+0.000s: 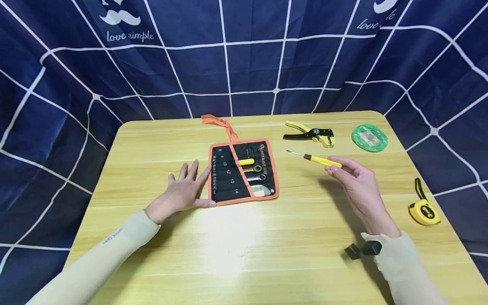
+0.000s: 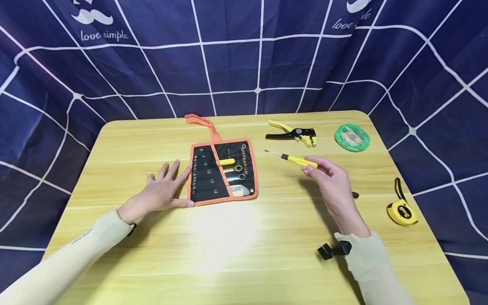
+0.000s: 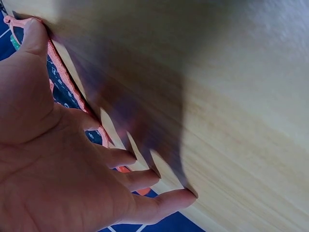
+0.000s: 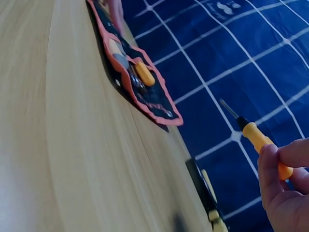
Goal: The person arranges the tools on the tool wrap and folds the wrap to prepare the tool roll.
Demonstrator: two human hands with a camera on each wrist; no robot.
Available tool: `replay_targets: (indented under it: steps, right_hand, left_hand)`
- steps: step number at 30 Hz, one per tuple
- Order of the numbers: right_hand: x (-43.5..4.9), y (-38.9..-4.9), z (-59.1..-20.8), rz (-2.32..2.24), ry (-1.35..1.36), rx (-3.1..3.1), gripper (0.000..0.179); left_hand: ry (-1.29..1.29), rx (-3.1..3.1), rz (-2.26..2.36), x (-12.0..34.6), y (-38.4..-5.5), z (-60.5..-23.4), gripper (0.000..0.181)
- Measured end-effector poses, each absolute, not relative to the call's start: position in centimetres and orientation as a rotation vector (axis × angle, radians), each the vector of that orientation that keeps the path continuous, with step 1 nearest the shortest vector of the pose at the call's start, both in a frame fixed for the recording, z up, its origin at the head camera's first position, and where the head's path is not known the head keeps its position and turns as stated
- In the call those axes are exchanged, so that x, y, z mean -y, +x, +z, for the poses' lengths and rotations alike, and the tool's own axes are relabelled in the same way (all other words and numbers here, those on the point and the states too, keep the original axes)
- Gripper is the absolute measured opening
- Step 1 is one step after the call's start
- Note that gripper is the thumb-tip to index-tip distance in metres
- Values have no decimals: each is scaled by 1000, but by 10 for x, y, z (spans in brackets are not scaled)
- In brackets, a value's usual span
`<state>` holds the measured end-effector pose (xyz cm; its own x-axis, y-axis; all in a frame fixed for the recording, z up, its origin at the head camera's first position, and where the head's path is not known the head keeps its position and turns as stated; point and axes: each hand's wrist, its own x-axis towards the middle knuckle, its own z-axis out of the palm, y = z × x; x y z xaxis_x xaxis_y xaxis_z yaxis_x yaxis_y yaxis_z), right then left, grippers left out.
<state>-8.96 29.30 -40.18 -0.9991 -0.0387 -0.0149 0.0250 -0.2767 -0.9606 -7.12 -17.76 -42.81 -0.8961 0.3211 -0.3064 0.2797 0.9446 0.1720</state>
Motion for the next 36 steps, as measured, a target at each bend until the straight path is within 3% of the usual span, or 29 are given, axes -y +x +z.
replay_targets:
  steps: [20,27,33,36]
  right_hand:
    - [-241,-136,-411,-2376,-40,-1910,20]
    - [-222,-152,-419,-2333,-25,-1949,35]
    - [-206,-164,-429,-2314,6,-1929,27]
    - [-199,-168,-434,-2283,12,-1935,33]
  left_hand:
    - [412,-2752,184,177,-72,-429,117]
    - [405,-2747,180,177,-72,-430,118]
    - [414,-2755,185,177,-71,-429,117]
    - [418,-2758,181,177,-72,-429,117]
